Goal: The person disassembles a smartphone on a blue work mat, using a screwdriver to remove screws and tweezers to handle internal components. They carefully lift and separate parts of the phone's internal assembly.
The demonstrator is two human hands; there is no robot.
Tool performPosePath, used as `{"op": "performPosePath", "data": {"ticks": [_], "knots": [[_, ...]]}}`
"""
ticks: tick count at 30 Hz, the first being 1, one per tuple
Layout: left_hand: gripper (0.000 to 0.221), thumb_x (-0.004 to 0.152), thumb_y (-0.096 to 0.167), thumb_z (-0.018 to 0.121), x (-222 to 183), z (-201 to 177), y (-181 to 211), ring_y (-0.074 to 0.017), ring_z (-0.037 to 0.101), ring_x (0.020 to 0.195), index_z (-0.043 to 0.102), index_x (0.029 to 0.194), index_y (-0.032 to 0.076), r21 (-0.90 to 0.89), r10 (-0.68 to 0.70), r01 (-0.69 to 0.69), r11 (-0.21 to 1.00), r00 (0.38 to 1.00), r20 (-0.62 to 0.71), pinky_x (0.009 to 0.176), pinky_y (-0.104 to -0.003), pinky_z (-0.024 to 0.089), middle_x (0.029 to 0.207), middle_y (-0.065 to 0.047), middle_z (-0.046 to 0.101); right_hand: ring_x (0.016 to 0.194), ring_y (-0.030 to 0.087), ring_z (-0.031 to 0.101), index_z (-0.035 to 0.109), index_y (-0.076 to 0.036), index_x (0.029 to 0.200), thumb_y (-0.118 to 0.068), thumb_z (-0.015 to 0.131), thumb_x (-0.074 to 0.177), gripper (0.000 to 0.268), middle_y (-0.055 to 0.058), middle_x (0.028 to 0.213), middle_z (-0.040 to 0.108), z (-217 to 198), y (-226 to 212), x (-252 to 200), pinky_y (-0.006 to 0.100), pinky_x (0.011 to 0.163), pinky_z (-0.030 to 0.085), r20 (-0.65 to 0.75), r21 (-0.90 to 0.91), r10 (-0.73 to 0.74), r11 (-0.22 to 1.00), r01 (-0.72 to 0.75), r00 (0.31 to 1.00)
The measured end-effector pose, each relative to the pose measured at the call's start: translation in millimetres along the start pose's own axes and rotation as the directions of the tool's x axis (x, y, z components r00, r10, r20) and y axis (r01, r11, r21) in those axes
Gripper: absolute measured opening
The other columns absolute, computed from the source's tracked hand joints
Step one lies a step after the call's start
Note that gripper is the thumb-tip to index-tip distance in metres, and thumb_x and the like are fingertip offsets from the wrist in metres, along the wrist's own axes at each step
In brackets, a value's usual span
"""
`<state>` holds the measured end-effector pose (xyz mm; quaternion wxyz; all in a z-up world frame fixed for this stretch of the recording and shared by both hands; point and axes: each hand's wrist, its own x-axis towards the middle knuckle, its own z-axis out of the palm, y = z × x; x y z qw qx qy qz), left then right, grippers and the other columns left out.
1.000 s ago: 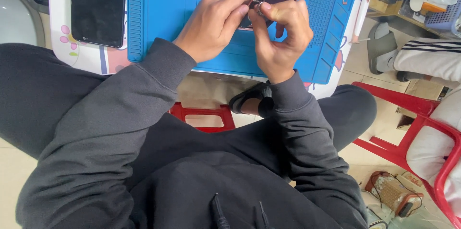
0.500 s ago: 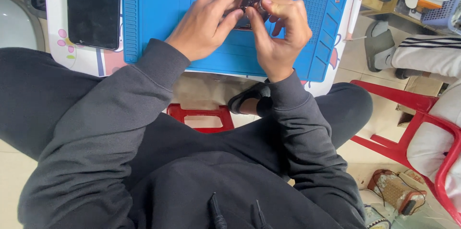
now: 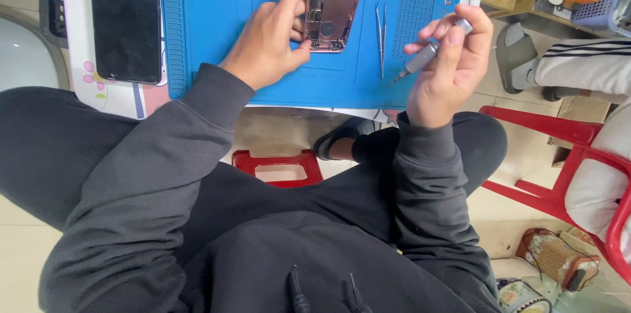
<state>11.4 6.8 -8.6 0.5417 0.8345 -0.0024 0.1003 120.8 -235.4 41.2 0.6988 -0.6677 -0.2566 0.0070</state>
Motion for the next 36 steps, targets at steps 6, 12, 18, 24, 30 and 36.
{"op": "performPosePath", "data": {"ticks": [6, 12, 18, 24, 30, 36], "knots": [[0.069, 0.093, -0.010, 0.073, -0.9, -1.1, 0.4, -0.0310, 0.068, 0.087, 0.034, 0.149, 0.001, 0.018, 0.033, -0.034, 0.999, 0.998, 0.055, 0.087, -0.045, 0.068, 0.101, -0.017, 0.064, 0.054, 0.010, 0.027, 0.045, -0.022, 0.127, -0.019, 0.046, 0.111, 0.016, -0.005, 0.073, 0.028, 13.6, -113.3, -26.2, 0.026, 0.046, 0.023, 0.381, 0.392, -0.209, 0.919, 0.047, 0.901], [0.068, 0.091, -0.008, 0.068, -1.1, 0.0, -6.0, -0.0339, 0.071, 0.093, 0.036, 0.150, 0.000, 0.028, -0.032, 0.030, 0.999, 0.997, 0.070, 0.083, -0.045, 0.066, 0.137, -0.043, 0.059, 0.043, 0.007, 0.037, 0.056, -0.011, 0.102, 0.001, 0.046, 0.095, 0.017, -0.007, 0.055, 0.041, 4.8, -166.0, -48.3, 0.029, 0.045, 0.029, 0.321, 0.854, -0.727, 0.500, 0.147, 0.608], [0.073, 0.098, -0.007, 0.066, -5.0, 5.4, -4.5, -0.0436, 0.073, 0.113, 0.029, 0.160, 0.004, 0.008, -0.021, 0.021, 1.000, 0.998, 0.052, 0.094, -0.050, 0.066, 0.148, -0.042, 0.053, 0.046, 0.010, 0.036, 0.032, -0.019, 0.068, 0.008, 0.043, 0.096, 0.040, -0.002, 0.061, 0.033, -2.7, -180.2, -61.1, 0.029, 0.048, 0.029, 0.394, 0.780, -0.629, 0.615, 0.119, 0.670], [0.067, 0.097, -0.008, 0.062, -5.4, 10.7, -6.7, -0.0415, 0.074, 0.115, 0.035, 0.157, 0.002, 0.002, 0.023, -0.023, 1.000, 1.000, 0.014, 0.097, -0.047, 0.064, 0.144, -0.038, 0.060, 0.044, 0.011, 0.037, 0.037, -0.011, 0.074, 0.006, 0.043, 0.087, 0.022, -0.001, 0.058, 0.035, 65.5, -147.4, -22.8, 0.029, 0.046, 0.031, 0.413, 0.627, -0.519, 0.758, 0.180, 0.749], [0.054, 0.100, -0.005, 0.060, -8.8, 8.5, 1.0, -0.0402, 0.075, 0.111, 0.043, 0.151, 0.003, -0.055, 0.044, -0.044, 0.998, 0.999, -0.006, 0.100, -0.048, 0.065, 0.135, -0.029, 0.068, 0.043, 0.011, 0.037, 0.043, -0.003, 0.080, 0.004, 0.044, 0.078, 0.008, 0.000, 0.056, 0.037, 25.3, -173.8, -45.1, 0.029, 0.044, 0.033, 0.392, 0.447, -0.431, 0.862, 0.241, 0.813], [0.053, 0.097, -0.006, 0.065, -14.4, 9.2, -2.5, -0.0444, 0.074, 0.101, 0.053, 0.148, 0.001, -0.101, -0.027, 0.026, 0.995, 1.000, -0.008, 0.082, -0.045, 0.066, 0.119, -0.031, 0.072, 0.041, 0.012, 0.037, 0.049, 0.004, 0.085, 0.002, 0.044, 0.068, 0.018, 0.001, 0.053, 0.039, -62.8, -204.2, -79.4, 0.029, 0.043, 0.035, 0.353, 0.268, -0.368, 0.921, 0.284, 0.860]]}}
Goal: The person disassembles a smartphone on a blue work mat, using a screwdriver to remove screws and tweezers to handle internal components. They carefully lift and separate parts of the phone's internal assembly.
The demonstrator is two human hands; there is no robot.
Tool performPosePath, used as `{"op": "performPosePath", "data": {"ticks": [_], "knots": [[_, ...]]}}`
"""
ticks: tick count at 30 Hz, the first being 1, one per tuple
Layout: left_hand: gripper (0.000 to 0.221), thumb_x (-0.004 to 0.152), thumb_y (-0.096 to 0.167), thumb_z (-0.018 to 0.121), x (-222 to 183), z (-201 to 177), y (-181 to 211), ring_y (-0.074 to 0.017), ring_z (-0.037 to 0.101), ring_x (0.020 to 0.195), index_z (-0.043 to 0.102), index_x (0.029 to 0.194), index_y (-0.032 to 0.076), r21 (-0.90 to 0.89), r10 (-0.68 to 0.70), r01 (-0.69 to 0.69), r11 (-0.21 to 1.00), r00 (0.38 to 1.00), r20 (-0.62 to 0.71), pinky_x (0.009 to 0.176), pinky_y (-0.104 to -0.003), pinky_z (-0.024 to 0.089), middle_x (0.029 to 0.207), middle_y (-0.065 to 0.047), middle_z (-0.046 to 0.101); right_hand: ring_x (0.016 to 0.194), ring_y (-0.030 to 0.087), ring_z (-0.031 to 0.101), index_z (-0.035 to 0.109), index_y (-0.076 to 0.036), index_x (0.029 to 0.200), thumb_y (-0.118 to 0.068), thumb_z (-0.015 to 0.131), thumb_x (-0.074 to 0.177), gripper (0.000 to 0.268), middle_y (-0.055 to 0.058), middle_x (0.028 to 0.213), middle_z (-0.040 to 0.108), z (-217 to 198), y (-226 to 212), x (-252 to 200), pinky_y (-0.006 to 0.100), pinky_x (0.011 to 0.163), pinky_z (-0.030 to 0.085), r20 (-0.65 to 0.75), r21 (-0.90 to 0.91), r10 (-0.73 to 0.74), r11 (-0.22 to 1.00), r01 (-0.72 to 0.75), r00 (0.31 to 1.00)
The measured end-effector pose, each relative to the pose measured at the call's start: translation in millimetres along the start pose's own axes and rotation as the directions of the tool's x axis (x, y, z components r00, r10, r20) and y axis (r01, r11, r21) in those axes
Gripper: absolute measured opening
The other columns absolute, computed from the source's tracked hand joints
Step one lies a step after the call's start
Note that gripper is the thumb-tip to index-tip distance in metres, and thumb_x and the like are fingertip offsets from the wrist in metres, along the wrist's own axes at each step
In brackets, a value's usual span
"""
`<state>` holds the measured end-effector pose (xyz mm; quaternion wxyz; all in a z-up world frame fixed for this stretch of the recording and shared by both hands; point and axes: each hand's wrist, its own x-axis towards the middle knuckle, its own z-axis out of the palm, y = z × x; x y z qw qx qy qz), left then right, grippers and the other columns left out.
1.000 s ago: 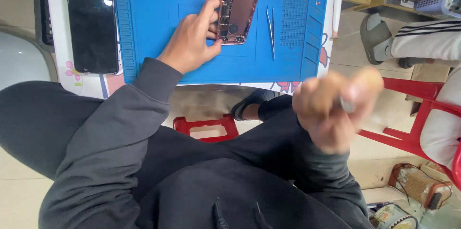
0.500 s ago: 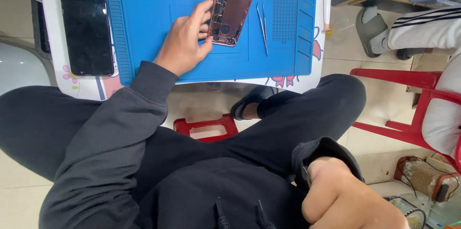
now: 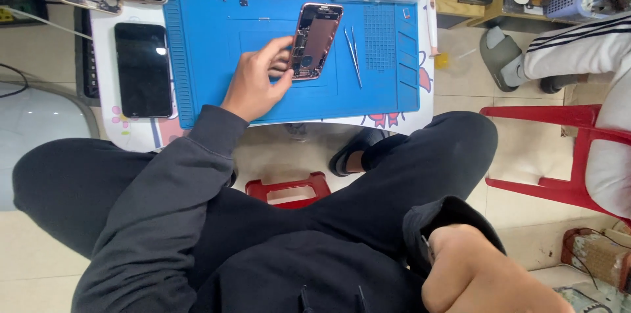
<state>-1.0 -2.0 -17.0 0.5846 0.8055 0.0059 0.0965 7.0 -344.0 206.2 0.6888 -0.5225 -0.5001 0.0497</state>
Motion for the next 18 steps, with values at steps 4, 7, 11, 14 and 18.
{"op": "performPosePath", "data": {"ticks": [4, 7, 11, 14, 18], "knots": [[0.046, 0.097, -0.003, 0.068, -10.9, -6.1, 4.2, -0.0443, 0.075, 0.096, 0.061, 0.142, -0.001, 0.047, 0.077, -0.074, 0.996, 0.994, -0.072, 0.077, -0.044, 0.066, 0.114, -0.032, 0.073, 0.040, 0.012, 0.038, 0.052, 0.008, 0.088, 0.001, 0.044, 0.064, 0.026, 0.001, 0.051, 0.041, -34.8, -5.3, -16.3, 0.029, 0.042, 0.037, -0.027, -0.071, 0.007, 0.997, -0.009, 1.000], [0.040, 0.097, -0.001, 0.065, -22.3, -12.7, 23.8, -0.0428, 0.076, 0.096, 0.068, 0.137, 0.001, 0.023, 0.055, -0.051, 0.998, 0.982, -0.179, 0.074, -0.044, 0.067, 0.109, -0.029, 0.076, 0.039, 0.013, 0.038, 0.055, 0.011, 0.091, 0.000, 0.044, 0.059, 0.035, 0.001, 0.050, 0.042, -37.8, 35.4, 7.9, 0.029, 0.041, 0.038, -0.050, -0.143, -0.003, 0.990, -0.004, 0.999], [0.037, 0.098, 0.001, 0.065, -50.1, -23.9, 49.1, -0.0372, 0.077, 0.096, 0.071, 0.134, 0.005, 0.001, -0.023, 0.024, 1.000, 0.979, -0.202, 0.075, -0.044, 0.066, 0.110, -0.024, 0.078, 0.045, 0.010, 0.043, 0.068, 0.004, 0.104, -0.006, 0.060, 0.077, 0.031, 0.003, 0.061, 0.056, 5.6, 122.6, 52.8, 0.026, 0.044, 0.039, -0.119, -0.365, 0.173, 0.908, -0.206, 0.978], [0.033, 0.100, 0.004, 0.064, -63.5, -26.8, 55.1, -0.0329, 0.078, 0.095, 0.075, 0.131, 0.008, -0.006, -0.047, 0.047, 0.999, 0.981, -0.186, 0.074, -0.042, 0.066, 0.108, -0.018, 0.080, 0.066, 0.018, 0.059, 0.078, -0.009, 0.118, -0.016, 0.078, 0.099, 0.020, 0.006, 0.084, 0.072, 4.6, 155.3, 46.1, 0.031, 0.060, 0.046, -0.153, -0.597, 0.317, 0.725, -0.343, 0.936], [0.027, 0.102, 0.010, 0.063, -63.0, -20.2, 67.9, -0.0184, 0.072, 0.078, 0.080, 0.123, 0.010, -0.019, -0.042, 0.039, 0.999, 0.983, -0.177, 0.064, -0.035, 0.061, 0.098, -0.013, 0.081, 0.074, 0.026, 0.069, 0.080, -0.013, 0.122, -0.021, 0.080, 0.097, 0.026, 0.010, 0.096, 0.080, 17.4, 169.5, 33.9, 0.037, 0.067, 0.052, -0.104, -0.584, 0.494, 0.672, -0.455, 0.863]]}}
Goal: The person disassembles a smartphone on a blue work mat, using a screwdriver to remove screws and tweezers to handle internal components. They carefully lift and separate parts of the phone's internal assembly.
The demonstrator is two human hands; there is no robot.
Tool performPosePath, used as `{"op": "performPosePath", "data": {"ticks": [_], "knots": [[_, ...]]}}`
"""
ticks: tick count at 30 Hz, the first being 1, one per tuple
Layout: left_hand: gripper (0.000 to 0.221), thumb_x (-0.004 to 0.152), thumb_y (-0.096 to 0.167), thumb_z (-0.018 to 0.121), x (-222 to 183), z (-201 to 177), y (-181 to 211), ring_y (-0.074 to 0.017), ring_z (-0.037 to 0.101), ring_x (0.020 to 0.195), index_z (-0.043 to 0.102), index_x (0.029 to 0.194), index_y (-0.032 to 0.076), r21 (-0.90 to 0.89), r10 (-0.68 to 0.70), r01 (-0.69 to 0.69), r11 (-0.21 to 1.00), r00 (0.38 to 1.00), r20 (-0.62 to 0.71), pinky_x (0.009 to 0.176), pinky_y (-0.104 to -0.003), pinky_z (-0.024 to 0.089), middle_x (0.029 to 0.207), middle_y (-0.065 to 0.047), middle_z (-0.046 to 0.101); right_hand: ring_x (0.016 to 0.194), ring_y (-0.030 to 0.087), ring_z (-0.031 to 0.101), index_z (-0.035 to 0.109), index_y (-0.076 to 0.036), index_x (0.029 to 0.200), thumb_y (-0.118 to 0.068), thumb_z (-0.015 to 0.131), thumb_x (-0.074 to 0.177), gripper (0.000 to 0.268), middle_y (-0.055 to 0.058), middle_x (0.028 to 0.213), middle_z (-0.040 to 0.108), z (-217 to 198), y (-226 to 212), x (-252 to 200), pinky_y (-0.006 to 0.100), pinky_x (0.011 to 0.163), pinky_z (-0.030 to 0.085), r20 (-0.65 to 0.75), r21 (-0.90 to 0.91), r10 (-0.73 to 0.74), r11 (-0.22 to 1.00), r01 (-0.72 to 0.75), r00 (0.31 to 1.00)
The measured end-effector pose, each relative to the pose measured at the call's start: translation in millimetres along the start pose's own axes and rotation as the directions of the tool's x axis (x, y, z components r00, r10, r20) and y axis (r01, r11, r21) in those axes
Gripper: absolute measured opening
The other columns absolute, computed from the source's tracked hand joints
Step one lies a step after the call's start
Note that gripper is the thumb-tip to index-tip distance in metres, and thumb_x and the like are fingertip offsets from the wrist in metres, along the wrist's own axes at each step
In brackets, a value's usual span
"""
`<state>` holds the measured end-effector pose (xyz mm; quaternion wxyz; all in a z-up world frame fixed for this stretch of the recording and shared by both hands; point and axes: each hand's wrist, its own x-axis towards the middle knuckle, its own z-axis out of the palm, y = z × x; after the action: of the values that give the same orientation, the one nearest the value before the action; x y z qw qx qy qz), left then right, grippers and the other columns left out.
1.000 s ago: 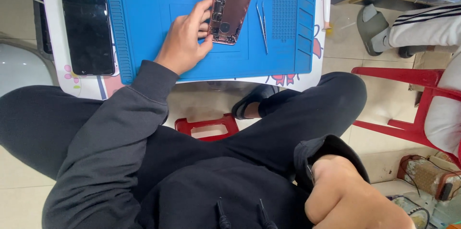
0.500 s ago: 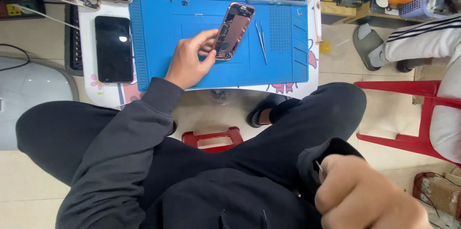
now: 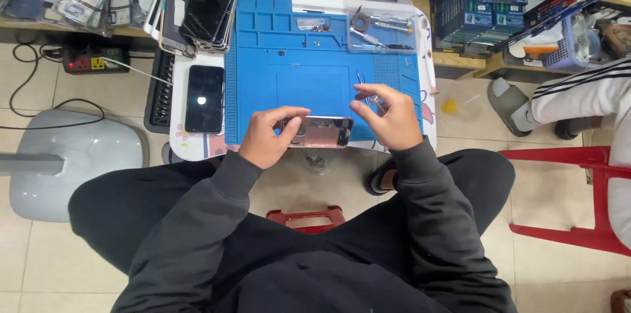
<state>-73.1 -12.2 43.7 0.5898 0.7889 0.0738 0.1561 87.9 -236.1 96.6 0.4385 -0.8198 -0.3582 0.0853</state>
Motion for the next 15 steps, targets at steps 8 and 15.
{"op": "performPosePath", "data": {"ticks": [8, 15], "knots": [[0.039, 0.102, 0.014, 0.064, 12.9, 17.2, -5.3, -0.0125, 0.074, 0.092, 0.064, 0.141, 0.017, -0.265, -0.029, 0.039, 0.963, 0.999, 0.042, 0.084, -0.033, 0.062, 0.100, -0.005, 0.080, 0.068, 0.009, 0.060, 0.084, -0.016, 0.111, -0.017, 0.081, 0.091, 0.020, 0.002, 0.074, 0.079, 17.4, -7.9, -14.6, 0.029, 0.066, 0.053, 0.141, 0.160, 0.006, 0.987, -0.029, 0.990], [0.029, 0.108, 0.012, 0.057, 18.3, 45.7, -44.7, -0.0091, 0.069, 0.093, 0.069, 0.133, 0.006, -0.552, -0.262, 0.142, 0.822, 0.954, -0.146, 0.085, -0.027, 0.060, 0.104, -0.008, 0.079, 0.059, 0.007, 0.053, 0.085, -0.018, 0.108, -0.019, 0.080, 0.093, 0.016, 0.000, 0.066, 0.074, 31.2, -3.1, -8.4, 0.023, 0.058, 0.047, 0.107, 0.136, 0.050, 0.989, -0.065, 0.993]]}}
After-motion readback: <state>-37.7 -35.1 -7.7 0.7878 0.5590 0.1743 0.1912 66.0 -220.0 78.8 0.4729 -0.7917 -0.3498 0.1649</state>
